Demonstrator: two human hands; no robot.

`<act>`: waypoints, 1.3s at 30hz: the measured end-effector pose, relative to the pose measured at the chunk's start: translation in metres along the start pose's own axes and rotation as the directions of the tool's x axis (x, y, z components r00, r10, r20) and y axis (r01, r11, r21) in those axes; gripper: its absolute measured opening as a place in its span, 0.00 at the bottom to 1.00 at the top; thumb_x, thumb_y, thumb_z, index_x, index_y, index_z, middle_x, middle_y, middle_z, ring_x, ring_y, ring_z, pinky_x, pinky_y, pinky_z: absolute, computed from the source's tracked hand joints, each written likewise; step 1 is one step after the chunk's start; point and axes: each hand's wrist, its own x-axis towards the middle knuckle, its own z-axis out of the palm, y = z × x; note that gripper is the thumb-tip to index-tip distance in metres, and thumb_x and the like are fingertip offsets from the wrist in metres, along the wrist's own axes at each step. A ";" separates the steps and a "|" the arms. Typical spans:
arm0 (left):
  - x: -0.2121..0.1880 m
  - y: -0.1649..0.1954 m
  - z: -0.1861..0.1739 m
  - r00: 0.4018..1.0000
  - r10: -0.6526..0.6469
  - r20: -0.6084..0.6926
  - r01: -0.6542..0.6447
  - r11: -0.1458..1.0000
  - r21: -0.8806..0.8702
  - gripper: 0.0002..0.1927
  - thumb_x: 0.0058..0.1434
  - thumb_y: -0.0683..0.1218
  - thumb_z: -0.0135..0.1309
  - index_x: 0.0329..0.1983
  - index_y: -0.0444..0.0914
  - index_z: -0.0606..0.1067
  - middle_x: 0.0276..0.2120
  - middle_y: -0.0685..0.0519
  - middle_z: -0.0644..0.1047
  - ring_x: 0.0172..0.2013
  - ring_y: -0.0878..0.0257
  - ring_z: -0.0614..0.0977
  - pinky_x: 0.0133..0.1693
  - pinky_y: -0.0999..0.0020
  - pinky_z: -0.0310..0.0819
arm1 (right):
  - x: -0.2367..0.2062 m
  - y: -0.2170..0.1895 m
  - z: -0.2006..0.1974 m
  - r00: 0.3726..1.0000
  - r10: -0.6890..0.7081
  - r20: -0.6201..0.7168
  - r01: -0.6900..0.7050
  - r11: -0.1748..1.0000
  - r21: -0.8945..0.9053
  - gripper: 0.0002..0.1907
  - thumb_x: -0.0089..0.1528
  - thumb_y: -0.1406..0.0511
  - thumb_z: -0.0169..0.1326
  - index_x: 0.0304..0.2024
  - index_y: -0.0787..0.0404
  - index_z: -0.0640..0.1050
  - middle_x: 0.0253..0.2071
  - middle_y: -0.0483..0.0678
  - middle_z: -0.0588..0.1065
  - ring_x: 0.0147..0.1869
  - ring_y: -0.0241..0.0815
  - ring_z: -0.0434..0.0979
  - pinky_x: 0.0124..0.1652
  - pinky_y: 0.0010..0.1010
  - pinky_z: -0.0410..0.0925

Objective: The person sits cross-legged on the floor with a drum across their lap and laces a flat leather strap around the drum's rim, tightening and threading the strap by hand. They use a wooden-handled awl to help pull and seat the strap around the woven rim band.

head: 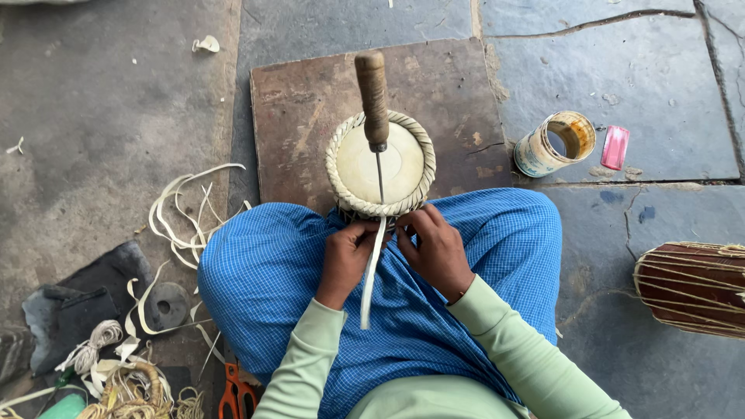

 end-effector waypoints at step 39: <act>0.032 0.029 -0.007 0.669 0.743 -0.024 -0.563 0.528 0.636 0.26 0.62 0.38 0.58 0.63 0.44 0.67 0.61 0.56 0.73 0.61 0.56 0.74 0.60 0.53 0.57 | 0.028 -0.045 -0.066 0.342 -0.162 0.926 -0.243 0.936 0.254 0.17 0.62 0.61 0.65 0.53 0.56 0.82 0.46 0.49 0.81 0.50 0.48 0.80 0.47 0.37 0.73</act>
